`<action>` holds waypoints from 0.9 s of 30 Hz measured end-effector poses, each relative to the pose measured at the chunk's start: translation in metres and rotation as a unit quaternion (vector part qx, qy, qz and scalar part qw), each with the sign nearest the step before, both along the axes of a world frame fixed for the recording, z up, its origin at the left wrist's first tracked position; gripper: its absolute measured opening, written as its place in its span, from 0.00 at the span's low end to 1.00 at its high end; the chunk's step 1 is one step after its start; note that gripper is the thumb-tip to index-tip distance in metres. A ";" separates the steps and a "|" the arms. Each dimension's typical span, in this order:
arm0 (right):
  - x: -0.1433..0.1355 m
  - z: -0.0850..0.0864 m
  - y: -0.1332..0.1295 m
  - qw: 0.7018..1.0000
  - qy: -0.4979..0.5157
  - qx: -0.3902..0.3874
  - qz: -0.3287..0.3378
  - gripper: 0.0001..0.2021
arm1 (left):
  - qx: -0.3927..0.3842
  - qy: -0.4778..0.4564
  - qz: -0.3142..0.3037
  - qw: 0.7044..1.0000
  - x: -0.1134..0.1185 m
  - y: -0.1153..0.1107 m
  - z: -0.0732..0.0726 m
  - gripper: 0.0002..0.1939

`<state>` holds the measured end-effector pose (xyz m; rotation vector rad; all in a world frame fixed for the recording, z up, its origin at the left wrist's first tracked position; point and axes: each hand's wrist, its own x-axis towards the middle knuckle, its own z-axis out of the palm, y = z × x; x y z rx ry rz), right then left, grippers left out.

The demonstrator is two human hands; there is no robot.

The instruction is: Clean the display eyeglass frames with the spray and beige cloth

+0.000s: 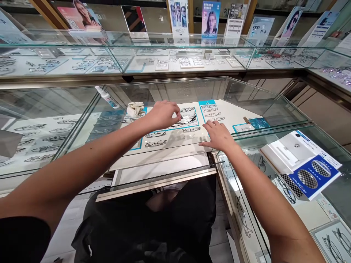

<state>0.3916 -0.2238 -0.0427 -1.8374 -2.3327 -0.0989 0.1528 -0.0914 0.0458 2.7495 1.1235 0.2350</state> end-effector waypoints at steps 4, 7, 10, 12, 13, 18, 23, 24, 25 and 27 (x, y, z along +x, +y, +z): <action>0.002 -0.002 0.000 1.000 0.004 0.002 0.006 0.42 | 0.011 -0.008 0.018 1.000 0.012 0.012 -0.024 0.10; 0.004 -0.009 0.001 1.000 0.024 0.009 -0.007 0.49 | 0.008 -0.012 0.020 1.000 0.017 0.015 -0.038 0.10; 0.007 -0.022 0.002 0.998 0.044 0.013 -0.039 0.61 | 0.011 -0.023 0.016 1.000 0.021 0.016 -0.049 0.09; 0.010 -0.029 0.004 0.997 0.052 0.009 -0.052 0.64 | 0.012 -0.039 0.011 0.999 0.024 0.016 -0.053 0.09; 0.011 -0.030 0.004 0.997 0.058 0.007 -0.054 0.64 | 0.010 -0.049 0.010 0.999 0.026 0.015 -0.053 0.08; 0.009 -0.013 0.005 0.981 0.170 0.064 -0.065 0.48 | -0.074 -0.137 0.023 0.988 0.032 0.012 -0.039 0.07; -0.010 0.012 0.002 0.954 0.213 0.185 -0.106 0.29 | -0.316 -0.211 0.021 0.925 0.030 0.006 -0.032 0.07; -0.013 0.013 0.001 0.956 0.207 0.184 -0.101 0.29 | -0.338 -0.220 0.018 0.915 0.030 0.005 -0.033 0.07; -0.016 0.013 0.001 0.958 0.202 0.182 -0.097 0.31 | -0.350 -0.228 0.016 0.909 0.029 0.004 -0.035 0.07; -0.019 0.011 0.001 0.958 0.198 0.181 -0.097 0.37 | -0.360 -0.233 0.012 0.903 0.029 0.003 -0.037 0.06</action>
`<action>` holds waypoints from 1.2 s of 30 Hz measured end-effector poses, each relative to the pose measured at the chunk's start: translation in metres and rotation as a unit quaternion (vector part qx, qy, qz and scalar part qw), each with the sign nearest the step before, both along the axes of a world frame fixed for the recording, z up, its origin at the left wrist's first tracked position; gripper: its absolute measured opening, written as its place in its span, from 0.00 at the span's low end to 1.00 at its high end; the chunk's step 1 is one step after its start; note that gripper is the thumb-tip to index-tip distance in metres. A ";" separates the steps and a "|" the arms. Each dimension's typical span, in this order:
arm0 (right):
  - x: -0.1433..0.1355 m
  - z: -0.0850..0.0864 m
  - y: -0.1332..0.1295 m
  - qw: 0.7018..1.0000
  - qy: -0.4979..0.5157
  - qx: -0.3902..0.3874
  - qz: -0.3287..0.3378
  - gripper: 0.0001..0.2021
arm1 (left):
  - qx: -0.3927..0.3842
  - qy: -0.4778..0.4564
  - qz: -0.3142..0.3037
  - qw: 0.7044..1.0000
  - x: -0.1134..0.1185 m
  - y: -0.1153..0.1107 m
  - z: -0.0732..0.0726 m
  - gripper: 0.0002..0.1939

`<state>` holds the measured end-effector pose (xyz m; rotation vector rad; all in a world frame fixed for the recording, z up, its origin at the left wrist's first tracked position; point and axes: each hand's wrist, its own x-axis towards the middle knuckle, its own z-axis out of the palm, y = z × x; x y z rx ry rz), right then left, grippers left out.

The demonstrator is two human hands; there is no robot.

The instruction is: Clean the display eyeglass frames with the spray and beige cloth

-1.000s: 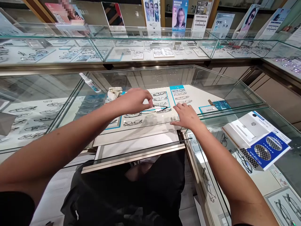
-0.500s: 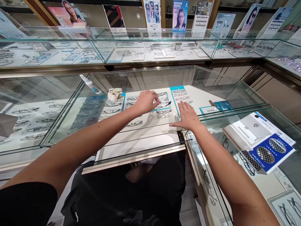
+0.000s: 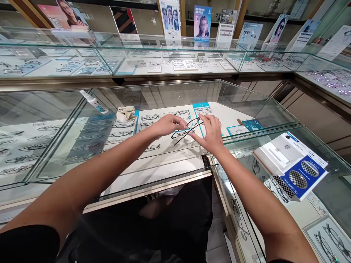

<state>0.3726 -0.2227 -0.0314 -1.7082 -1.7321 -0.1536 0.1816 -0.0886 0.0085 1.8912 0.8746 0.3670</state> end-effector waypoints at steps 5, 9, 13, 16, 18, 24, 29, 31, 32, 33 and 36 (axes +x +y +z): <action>0.002 -0.003 0.001 1.000 0.003 0.010 -0.014 0.35 | 0.015 0.006 0.011 1.000 -0.001 -0.003 0.000 0.06; 0.000 -0.001 -0.001 1.000 0.002 0.003 -0.014 0.34 | 0.029 -0.001 0.015 0.999 0.000 -0.006 0.001 0.06; -0.003 0.000 -0.001 1.000 0.006 0.013 -0.017 0.33 | 0.040 -0.011 0.023 0.999 0.002 -0.011 -0.001 0.05; -0.003 -0.001 -0.001 0.999 0.007 0.020 -0.032 0.31 | 0.055 -0.020 0.020 0.998 0.005 -0.016 -0.003 0.06; -0.003 -0.001 -0.001 0.999 0.003 0.024 -0.042 0.30 | 0.060 -0.024 0.025 0.998 0.007 -0.019 -0.003 0.06; -0.005 -0.002 -0.002 0.998 -0.008 0.037 -0.053 0.29 | 0.050 -0.030 0.041 0.997 0.010 -0.025 -0.003 0.06; -0.007 -0.001 -0.003 0.997 0.014 0.037 -0.059 0.28 | 0.047 -0.021 0.039 0.998 0.010 -0.027 -0.003 0.05; -0.008 -0.001 -0.003 0.997 0.015 0.042 -0.059 0.27 | 0.051 -0.022 0.035 0.998 0.009 -0.029 -0.003 0.05; -0.009 -0.001 -0.004 0.997 0.014 0.043 -0.060 0.27 | 0.055 -0.025 0.033 0.998 0.009 -0.029 -0.004 0.05; -0.010 -0.002 -0.003 0.997 0.012 0.044 -0.060 0.27 | 0.059 -0.029 0.030 0.997 0.009 -0.030 -0.004 0.06; -0.010 -0.003 -0.002 0.997 0.012 0.051 -0.056 0.27 | 0.062 -0.035 0.024 0.997 0.008 -0.029 -0.005 0.06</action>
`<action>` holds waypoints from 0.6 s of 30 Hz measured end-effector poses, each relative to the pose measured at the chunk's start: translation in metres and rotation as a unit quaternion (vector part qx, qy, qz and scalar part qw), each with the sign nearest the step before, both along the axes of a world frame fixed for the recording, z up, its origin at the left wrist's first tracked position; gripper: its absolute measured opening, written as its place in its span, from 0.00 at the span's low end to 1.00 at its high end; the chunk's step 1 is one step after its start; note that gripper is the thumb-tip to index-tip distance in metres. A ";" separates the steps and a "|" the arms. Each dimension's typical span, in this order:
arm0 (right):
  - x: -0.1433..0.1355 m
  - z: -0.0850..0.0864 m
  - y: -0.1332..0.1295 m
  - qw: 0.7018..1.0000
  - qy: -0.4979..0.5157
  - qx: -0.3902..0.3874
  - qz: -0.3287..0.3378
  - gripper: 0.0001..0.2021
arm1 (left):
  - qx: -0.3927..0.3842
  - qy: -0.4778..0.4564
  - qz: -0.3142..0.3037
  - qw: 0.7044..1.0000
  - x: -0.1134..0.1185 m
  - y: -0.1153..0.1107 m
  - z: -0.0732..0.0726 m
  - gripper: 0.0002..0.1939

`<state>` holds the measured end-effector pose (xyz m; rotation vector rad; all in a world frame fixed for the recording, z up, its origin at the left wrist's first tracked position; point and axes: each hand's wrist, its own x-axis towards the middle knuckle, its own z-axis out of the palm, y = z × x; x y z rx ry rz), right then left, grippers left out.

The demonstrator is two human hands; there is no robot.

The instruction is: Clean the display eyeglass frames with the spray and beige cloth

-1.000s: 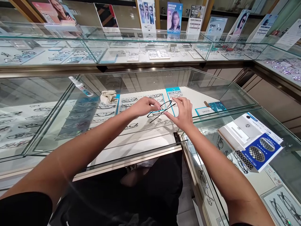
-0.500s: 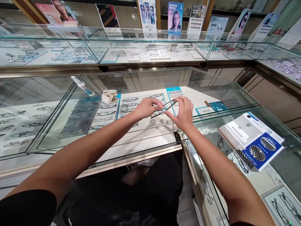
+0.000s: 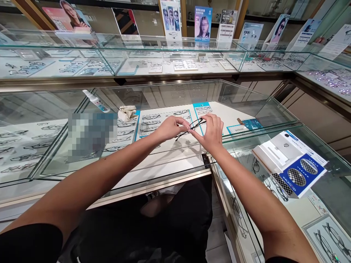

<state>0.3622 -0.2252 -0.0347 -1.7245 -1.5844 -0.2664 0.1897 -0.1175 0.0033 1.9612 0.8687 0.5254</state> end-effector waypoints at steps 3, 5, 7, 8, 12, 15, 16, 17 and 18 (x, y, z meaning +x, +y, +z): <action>0.002 -0.003 0.002 1.000 -0.005 0.024 0.017 0.28 | -0.001 0.003 0.004 1.000 -0.001 0.005 -0.003 0.07; 0.005 -0.004 0.003 0.999 -0.007 0.039 0.026 0.25 | 0.012 0.007 0.005 1.000 -0.002 0.010 -0.006 0.08; 0.008 -0.005 0.004 0.999 -0.002 0.044 0.032 0.20 | 0.033 0.017 0.001 0.999 -0.004 0.014 -0.007 0.08; 0.009 -0.005 0.005 0.998 0.000 0.046 0.035 0.17 | 0.044 0.024 0.000 0.999 -0.005 0.016 -0.007 0.08; 0.011 -0.006 0.006 0.998 -0.003 0.047 0.052 0.13 | 0.090 0.051 -0.016 0.994 -0.012 0.019 -0.002 0.08; 0.011 -0.006 0.006 0.997 -0.015 0.039 0.062 0.13 | 0.123 0.065 -0.036 0.990 -0.018 0.020 0.004 0.07; 0.010 -0.006 0.006 0.997 -0.018 0.038 0.064 0.13 | 0.133 0.069 -0.038 0.988 -0.019 0.020 0.006 0.07; 0.010 -0.006 0.006 0.997 -0.020 0.037 0.066 0.12 | 0.142 0.073 -0.038 0.986 -0.020 0.019 0.007 0.06; 0.010 -0.006 0.006 0.997 -0.022 0.037 0.067 0.12 | 0.151 0.077 -0.036 0.985 -0.021 0.019 0.008 0.06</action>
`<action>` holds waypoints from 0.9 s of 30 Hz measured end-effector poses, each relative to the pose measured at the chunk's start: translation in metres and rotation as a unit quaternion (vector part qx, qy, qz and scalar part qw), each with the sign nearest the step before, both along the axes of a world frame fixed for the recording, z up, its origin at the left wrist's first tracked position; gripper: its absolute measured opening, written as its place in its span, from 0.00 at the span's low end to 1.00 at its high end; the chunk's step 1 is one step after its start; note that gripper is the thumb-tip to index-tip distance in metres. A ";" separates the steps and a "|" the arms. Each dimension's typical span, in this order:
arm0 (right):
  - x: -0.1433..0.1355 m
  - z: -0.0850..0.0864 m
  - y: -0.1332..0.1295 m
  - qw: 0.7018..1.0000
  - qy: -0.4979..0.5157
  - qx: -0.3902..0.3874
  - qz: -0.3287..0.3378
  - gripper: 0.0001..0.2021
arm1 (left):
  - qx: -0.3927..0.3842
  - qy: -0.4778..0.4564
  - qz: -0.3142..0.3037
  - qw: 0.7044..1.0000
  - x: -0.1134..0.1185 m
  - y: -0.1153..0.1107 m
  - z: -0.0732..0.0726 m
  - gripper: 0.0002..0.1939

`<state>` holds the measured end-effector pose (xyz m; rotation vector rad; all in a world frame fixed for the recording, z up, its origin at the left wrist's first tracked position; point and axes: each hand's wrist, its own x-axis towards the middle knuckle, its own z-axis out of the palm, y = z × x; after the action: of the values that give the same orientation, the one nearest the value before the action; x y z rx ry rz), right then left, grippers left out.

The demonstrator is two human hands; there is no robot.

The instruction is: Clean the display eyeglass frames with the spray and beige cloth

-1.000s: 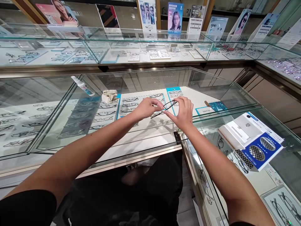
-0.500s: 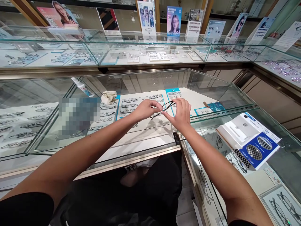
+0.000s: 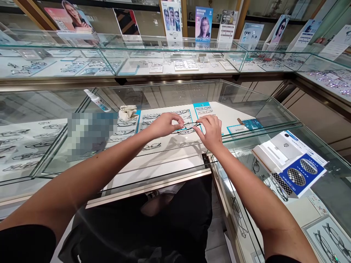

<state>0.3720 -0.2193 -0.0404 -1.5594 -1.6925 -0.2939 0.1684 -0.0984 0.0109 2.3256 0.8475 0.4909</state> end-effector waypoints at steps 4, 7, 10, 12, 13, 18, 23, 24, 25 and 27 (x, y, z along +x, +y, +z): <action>0.000 0.000 0.000 1.000 -0.009 -0.004 0.002 0.11 | 0.016 0.008 0.005 1.000 0.000 -0.003 0.000 0.05; -0.001 0.000 -0.001 1.000 -0.013 -0.005 -0.001 0.11 | 0.023 0.005 0.000 1.000 0.000 -0.005 -0.002 0.05; -0.002 0.000 -0.002 1.000 -0.014 -0.004 -0.005 0.11 | 0.024 0.000 0.000 1.000 0.000 -0.006 -0.003 0.05; -0.003 0.001 -0.003 1.000 -0.011 0.001 -0.009 0.11 | 0.018 -0.006 0.003 1.000 0.000 -0.005 -0.003 0.06; -0.003 0.002 -0.003 1.000 -0.005 0.007 -0.015 0.11 | 0.012 -0.012 0.006 1.000 0.000 -0.005 -0.003 0.06; -0.007 0.004 -0.003 0.992 0.117 0.029 -0.034 0.16 | -0.101 -0.126 0.071 0.984 0.007 -0.001 -0.007 0.09; -0.015 -0.004 0.004 0.910 0.365 -0.151 0.131 0.17 | -0.340 -0.316 0.122 0.878 0.024 -0.005 -0.015 0.09; -0.017 -0.005 0.005 0.885 0.405 -0.173 0.150 0.18 | -0.369 -0.338 0.119 0.857 0.028 -0.007 -0.017 0.09; -0.020 -0.005 0.006 0.866 0.436 -0.185 0.160 0.19 | -0.390 -0.356 0.116 0.841 0.031 -0.009 -0.018 0.09; -0.024 -0.002 0.006 0.842 0.477 -0.193 0.164 0.20 | -0.406 -0.385 0.113 0.821 0.037 -0.013 -0.020 0.09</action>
<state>0.3478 -0.2135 -0.0426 -1.2781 -1.1709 0.9225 0.2057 -0.1112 -0.0088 1.0880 0.7104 0.8760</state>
